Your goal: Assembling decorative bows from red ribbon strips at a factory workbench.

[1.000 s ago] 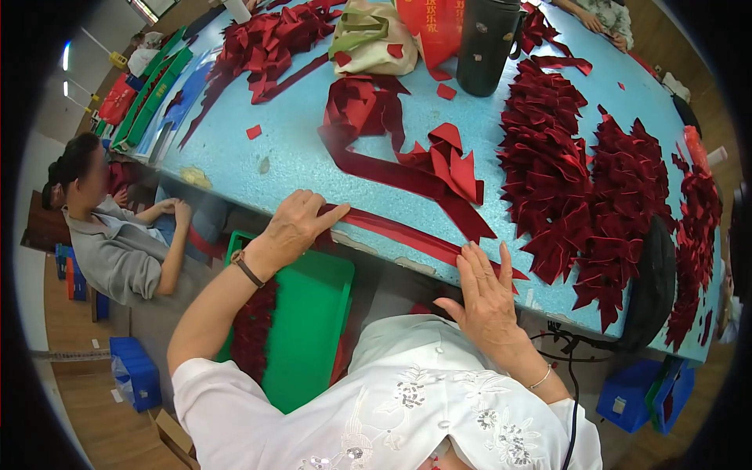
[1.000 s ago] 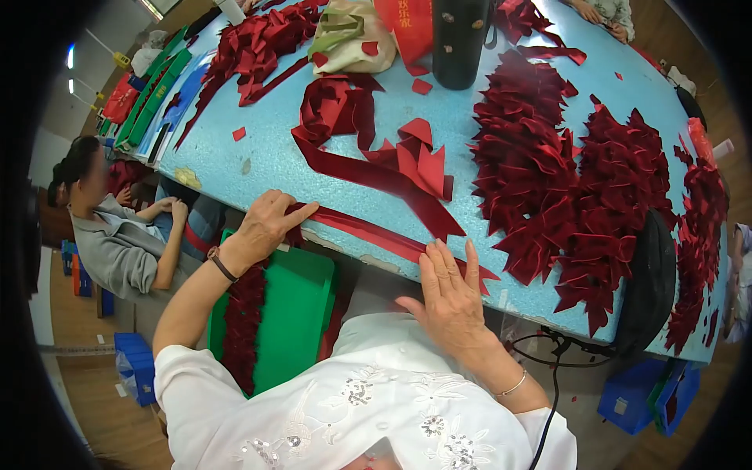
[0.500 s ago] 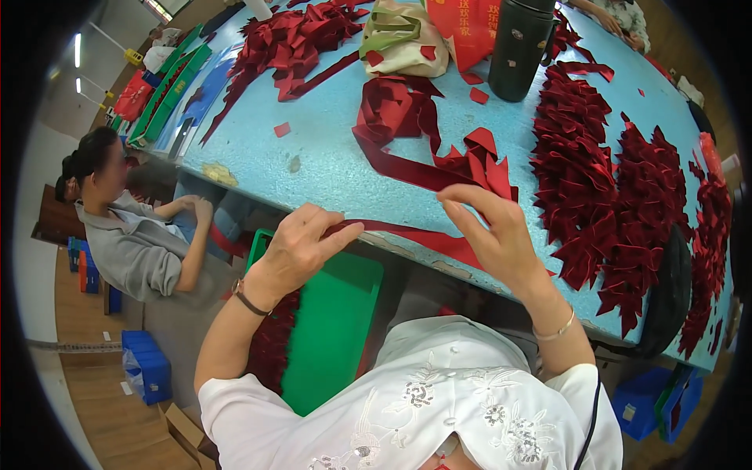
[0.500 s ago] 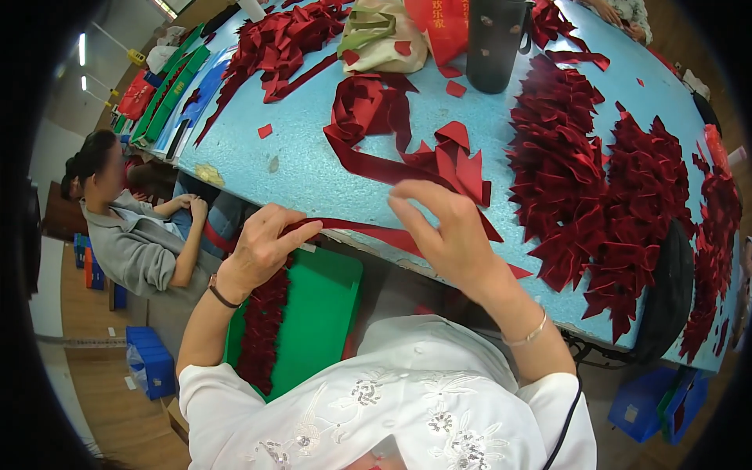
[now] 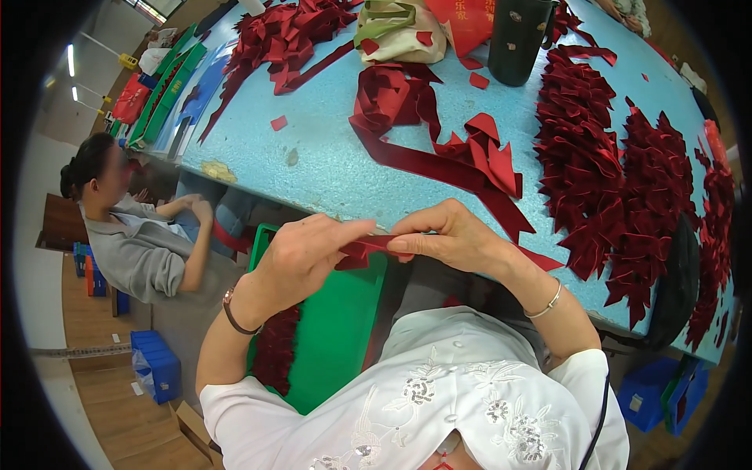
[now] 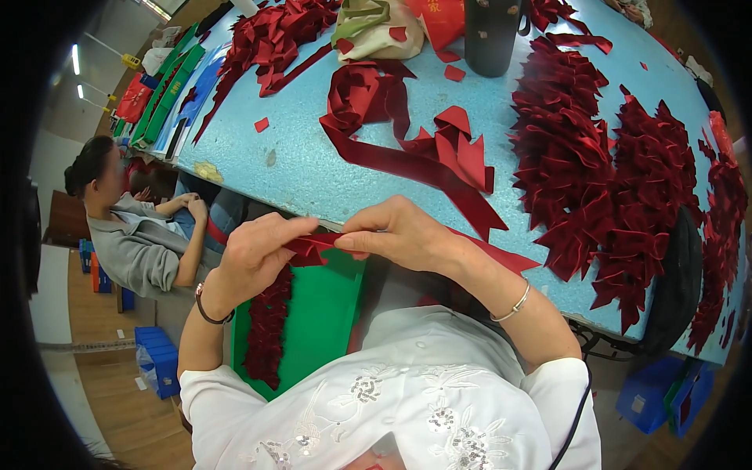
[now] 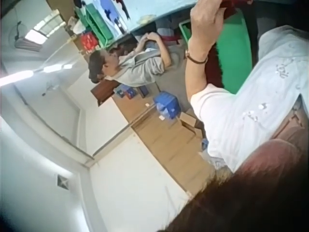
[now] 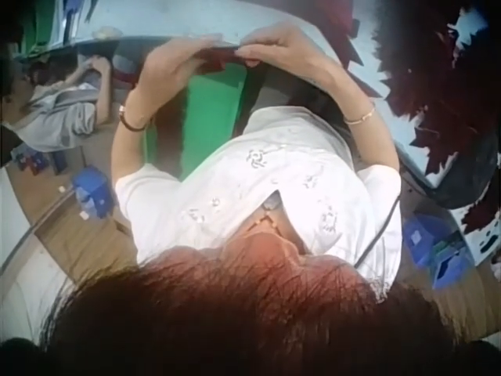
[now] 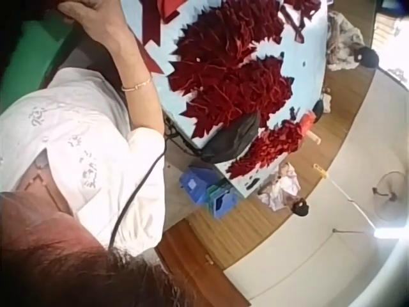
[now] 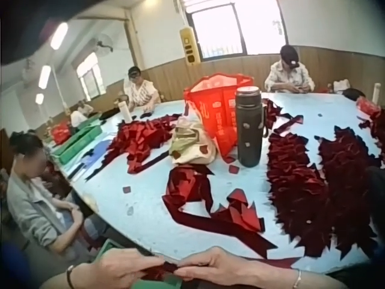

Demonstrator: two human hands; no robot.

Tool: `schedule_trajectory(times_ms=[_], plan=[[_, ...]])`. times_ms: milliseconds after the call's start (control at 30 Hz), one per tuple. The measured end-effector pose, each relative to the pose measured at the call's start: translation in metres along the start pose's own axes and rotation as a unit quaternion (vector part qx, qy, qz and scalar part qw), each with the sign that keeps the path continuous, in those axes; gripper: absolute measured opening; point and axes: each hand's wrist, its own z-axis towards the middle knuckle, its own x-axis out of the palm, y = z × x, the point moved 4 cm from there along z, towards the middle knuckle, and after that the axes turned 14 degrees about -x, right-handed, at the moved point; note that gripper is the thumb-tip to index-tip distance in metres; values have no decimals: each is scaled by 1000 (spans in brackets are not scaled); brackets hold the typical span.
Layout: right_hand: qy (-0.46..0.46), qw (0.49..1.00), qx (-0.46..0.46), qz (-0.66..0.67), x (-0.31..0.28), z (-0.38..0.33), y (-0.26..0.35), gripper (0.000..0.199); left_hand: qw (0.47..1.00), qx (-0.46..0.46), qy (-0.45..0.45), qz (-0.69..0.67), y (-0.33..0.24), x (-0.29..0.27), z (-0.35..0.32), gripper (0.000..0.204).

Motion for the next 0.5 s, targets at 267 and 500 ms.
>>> schedule_trajectory(times_ms=[267,500], plan=[[-39,999,10,-4,-2,-28,11,17,867,-311,81,-380,5,24,-4,39],[-65,997,29,21,-12,-52,21,15,798,-328,137,-487,-9,41,1,28]])
